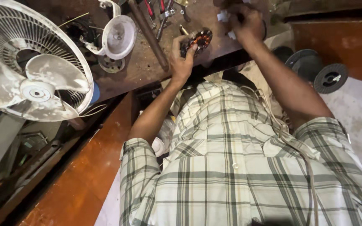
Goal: The person works at a cluttered workbench, handling a small circular electrical component with copper windings. They repeatedly pick up small white pieces and place them onto the component, adjusting and pressing them into position. Tools and other fan parts are visible on the table, but the person focuses on the small component throughout.
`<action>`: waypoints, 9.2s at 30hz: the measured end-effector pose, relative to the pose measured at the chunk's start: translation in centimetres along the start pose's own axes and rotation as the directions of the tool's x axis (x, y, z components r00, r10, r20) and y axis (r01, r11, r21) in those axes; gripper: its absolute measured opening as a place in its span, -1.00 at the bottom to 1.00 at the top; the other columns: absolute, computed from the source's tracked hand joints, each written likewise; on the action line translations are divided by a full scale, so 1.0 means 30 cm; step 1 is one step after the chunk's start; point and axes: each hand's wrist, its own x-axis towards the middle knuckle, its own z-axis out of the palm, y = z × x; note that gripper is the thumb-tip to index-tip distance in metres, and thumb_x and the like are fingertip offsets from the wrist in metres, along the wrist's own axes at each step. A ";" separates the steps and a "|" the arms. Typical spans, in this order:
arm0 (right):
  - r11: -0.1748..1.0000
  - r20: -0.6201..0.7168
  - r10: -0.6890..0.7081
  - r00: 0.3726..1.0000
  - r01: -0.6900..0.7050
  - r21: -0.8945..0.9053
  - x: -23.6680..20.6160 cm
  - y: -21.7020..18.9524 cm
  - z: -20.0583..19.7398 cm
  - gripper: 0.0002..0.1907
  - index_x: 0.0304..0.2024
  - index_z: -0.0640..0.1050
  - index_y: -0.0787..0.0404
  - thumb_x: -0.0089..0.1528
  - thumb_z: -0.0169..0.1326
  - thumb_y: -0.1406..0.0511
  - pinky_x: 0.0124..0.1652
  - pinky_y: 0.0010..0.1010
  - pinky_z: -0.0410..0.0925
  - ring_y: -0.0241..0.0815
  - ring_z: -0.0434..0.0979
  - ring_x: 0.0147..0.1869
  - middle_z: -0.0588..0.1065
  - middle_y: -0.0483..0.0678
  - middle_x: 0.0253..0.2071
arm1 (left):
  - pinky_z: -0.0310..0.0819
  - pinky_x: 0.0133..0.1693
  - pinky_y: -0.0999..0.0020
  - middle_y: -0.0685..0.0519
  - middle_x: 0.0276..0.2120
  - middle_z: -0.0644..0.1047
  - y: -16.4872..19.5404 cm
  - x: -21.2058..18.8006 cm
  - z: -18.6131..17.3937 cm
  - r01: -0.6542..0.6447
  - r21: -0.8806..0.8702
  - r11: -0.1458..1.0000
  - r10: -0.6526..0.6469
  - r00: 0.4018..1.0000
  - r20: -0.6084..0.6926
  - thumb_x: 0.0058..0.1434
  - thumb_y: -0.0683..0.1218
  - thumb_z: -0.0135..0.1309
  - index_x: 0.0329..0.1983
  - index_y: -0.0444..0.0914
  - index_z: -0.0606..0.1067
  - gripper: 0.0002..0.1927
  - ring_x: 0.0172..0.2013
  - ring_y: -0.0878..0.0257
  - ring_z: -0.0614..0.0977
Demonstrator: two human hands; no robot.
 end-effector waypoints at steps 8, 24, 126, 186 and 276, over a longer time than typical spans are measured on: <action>0.808 0.148 -0.415 0.898 0.439 -0.393 0.067 0.028 -0.017 -0.76 -0.12 0.60 0.30 0.17 0.30 0.43 0.11 -0.18 0.40 0.15 0.56 0.12 0.55 0.12 0.02 | 0.52 -0.04 0.26 -0.05 -0.20 0.58 -0.055 0.033 -0.059 -0.153 0.112 0.982 0.146 0.987 0.067 0.22 -0.13 0.30 0.00 -0.25 0.46 -0.66 -0.13 0.13 0.64; 0.972 0.067 -0.226 0.972 0.229 -0.048 -0.084 -0.079 0.025 -0.89 -0.01 0.61 0.36 0.42 0.16 0.47 -0.20 -0.41 0.52 -0.19 0.64 -0.18 0.63 0.06 -0.14 | 0.61 -0.11 0.31 -0.02 -0.09 0.52 -0.107 0.051 -0.052 0.067 -0.186 0.980 -0.031 0.982 0.188 0.25 -0.11 0.28 0.09 -0.30 0.44 -0.60 -0.09 0.24 0.58; 0.544 0.426 -0.703 0.570 0.816 -0.193 -0.090 -0.167 0.128 -0.73 0.01 0.49 0.29 0.30 0.14 0.58 -0.12 -0.06 0.40 0.19 0.54 -0.09 0.54 0.11 -0.09 | 0.52 0.06 0.29 0.04 -0.12 0.63 -0.110 0.106 -0.008 -0.086 -0.077 0.993 0.095 0.988 0.118 0.01 -0.21 0.38 -0.02 -0.22 0.60 -0.58 -0.04 0.15 0.66; 0.804 0.169 -0.449 0.877 0.479 -0.352 -0.100 -0.165 0.072 -0.66 -0.02 0.64 0.34 0.20 0.45 0.38 -0.01 -0.22 0.46 0.05 0.62 0.02 0.60 0.17 -0.08 | 0.53 0.03 0.22 -0.01 -0.12 0.59 -0.053 0.142 -0.037 -0.101 -0.012 0.995 0.099 0.927 0.362 0.23 0.00 0.33 0.04 -0.29 0.54 -0.59 -0.05 0.11 0.64; 0.644 0.315 -0.699 0.641 0.757 -0.112 -0.089 -0.112 0.170 -0.80 0.02 0.46 0.31 0.39 0.04 0.60 -0.04 -0.10 0.41 0.22 0.54 -0.02 0.52 0.18 -0.06 | 0.60 -0.01 0.36 0.05 -0.17 0.69 -0.114 0.123 -0.012 0.108 -0.217 0.970 -0.068 0.980 0.185 0.05 -0.21 0.37 0.01 -0.32 0.60 -0.58 -0.14 0.29 0.69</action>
